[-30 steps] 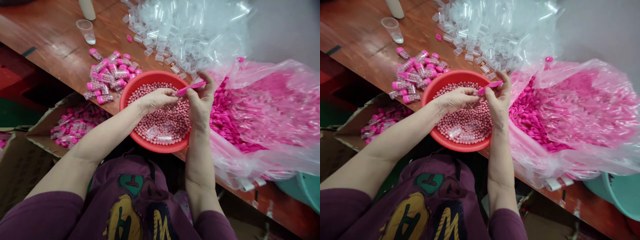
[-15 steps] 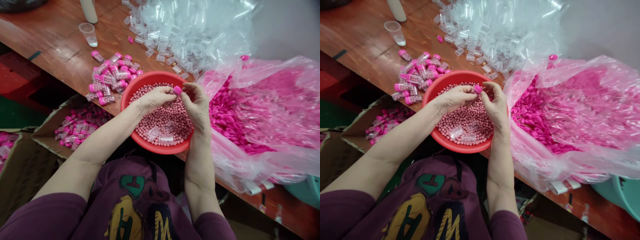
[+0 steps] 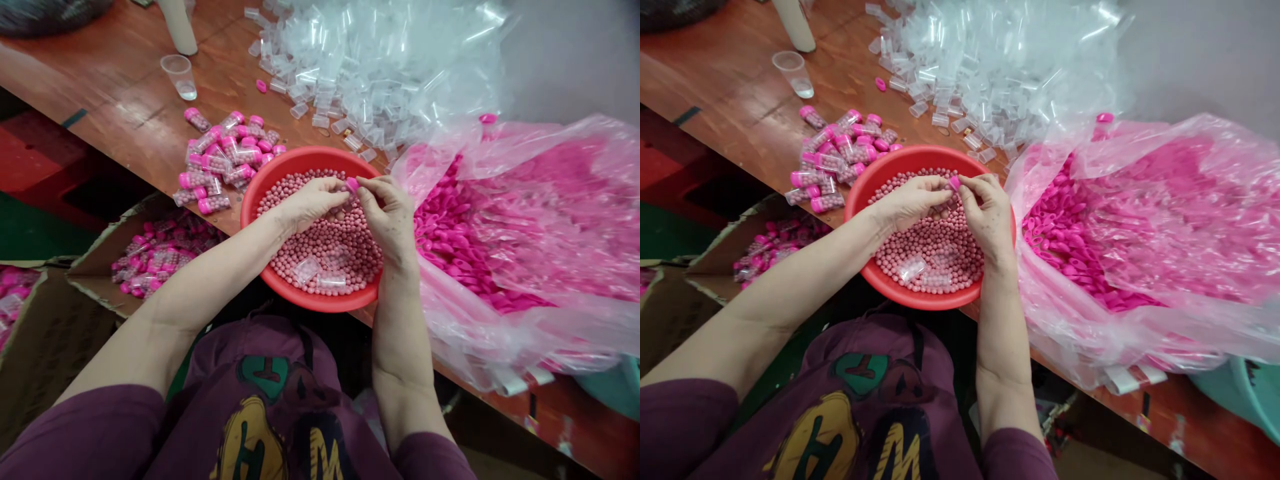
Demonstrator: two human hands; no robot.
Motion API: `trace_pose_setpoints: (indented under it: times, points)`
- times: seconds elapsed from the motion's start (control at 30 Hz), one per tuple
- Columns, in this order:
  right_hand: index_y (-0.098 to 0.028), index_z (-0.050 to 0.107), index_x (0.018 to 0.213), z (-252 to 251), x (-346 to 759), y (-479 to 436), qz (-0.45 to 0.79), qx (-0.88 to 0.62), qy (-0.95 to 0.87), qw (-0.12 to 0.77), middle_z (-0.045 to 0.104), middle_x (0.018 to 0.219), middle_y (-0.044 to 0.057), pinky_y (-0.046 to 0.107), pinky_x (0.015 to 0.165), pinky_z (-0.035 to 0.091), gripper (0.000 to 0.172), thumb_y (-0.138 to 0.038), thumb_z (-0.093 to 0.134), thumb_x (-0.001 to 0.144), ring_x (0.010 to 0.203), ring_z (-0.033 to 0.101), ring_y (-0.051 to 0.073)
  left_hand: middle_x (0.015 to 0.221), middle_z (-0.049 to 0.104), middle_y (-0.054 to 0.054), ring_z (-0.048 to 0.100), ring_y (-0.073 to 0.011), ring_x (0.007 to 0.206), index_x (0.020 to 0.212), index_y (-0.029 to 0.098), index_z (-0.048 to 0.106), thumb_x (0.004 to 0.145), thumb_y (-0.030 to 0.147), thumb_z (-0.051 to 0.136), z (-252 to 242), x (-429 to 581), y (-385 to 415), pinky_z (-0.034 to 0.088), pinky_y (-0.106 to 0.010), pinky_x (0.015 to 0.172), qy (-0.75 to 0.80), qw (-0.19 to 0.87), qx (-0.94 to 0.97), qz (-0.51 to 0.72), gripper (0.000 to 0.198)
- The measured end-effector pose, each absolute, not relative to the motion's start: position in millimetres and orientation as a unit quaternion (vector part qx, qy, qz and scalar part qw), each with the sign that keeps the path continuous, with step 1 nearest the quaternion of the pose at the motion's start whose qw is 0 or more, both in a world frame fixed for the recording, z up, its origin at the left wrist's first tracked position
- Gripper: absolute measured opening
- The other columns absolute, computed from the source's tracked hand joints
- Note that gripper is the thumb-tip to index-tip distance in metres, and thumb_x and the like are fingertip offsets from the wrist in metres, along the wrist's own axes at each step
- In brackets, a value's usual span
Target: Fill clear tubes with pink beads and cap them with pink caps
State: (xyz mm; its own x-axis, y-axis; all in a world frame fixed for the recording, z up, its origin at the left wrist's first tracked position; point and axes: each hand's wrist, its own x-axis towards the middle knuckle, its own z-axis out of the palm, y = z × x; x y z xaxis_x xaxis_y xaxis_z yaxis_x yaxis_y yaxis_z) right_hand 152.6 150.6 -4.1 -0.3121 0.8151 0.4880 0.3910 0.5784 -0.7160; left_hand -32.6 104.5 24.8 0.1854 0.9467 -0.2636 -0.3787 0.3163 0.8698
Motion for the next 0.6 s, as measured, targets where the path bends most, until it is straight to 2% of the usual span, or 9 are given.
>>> trace_pose_setpoints:
  times: [0.13,0.37,0.5,0.6]
  points:
    - [-0.026,0.091,0.114,-7,147,150,0.264,-0.407,-0.753,0.445,0.081,0.102,0.006,0.042,0.093,0.065,0.028,-0.049,0.077,0.105,0.096,0.077,0.023,0.067,0.06,0.006,0.053,-0.004,0.053,0.084,0.015,0.062,0.111,0.003,0.058,29,-31,103,0.035,-0.02,0.055,0.425,0.681,0.351,0.481,0.029]
    - [-0.026,0.09,0.109,-9,144,153,0.299,-0.405,-0.746,0.436,0.079,0.101,0.005,0.039,0.089,0.065,0.026,-0.048,0.077,0.103,0.093,0.074,0.021,0.071,0.059,0.005,0.05,-0.0044,0.056,0.079,0.017,0.055,0.11,0.002,0.055,34,-26,101,0.037,-0.022,0.059,0.455,0.647,0.356,0.497,0.035]
    - [-0.026,0.09,0.106,-9,144,155,0.387,-0.411,-0.717,0.41,0.082,0.106,0.005,0.042,0.101,0.065,0.024,-0.044,0.076,0.1,0.101,0.077,0.022,0.068,0.055,0.006,0.049,-0.0064,0.06,0.079,0.017,0.058,0.109,0.002,0.058,24,-23,104,0.036,-0.024,0.061,0.494,0.572,0.414,0.507,0.034]
    - [-0.028,0.09,0.115,-9,144,152,0.409,-0.388,-0.722,0.4,0.085,0.118,0.005,0.046,0.113,0.064,0.024,-0.038,0.075,0.099,0.114,0.079,0.024,0.067,0.055,0.006,0.047,-0.0075,0.061,0.079,0.017,0.061,0.106,0.003,0.064,19,-24,107,0.034,-0.025,0.061,0.507,0.533,0.423,0.529,0.031]
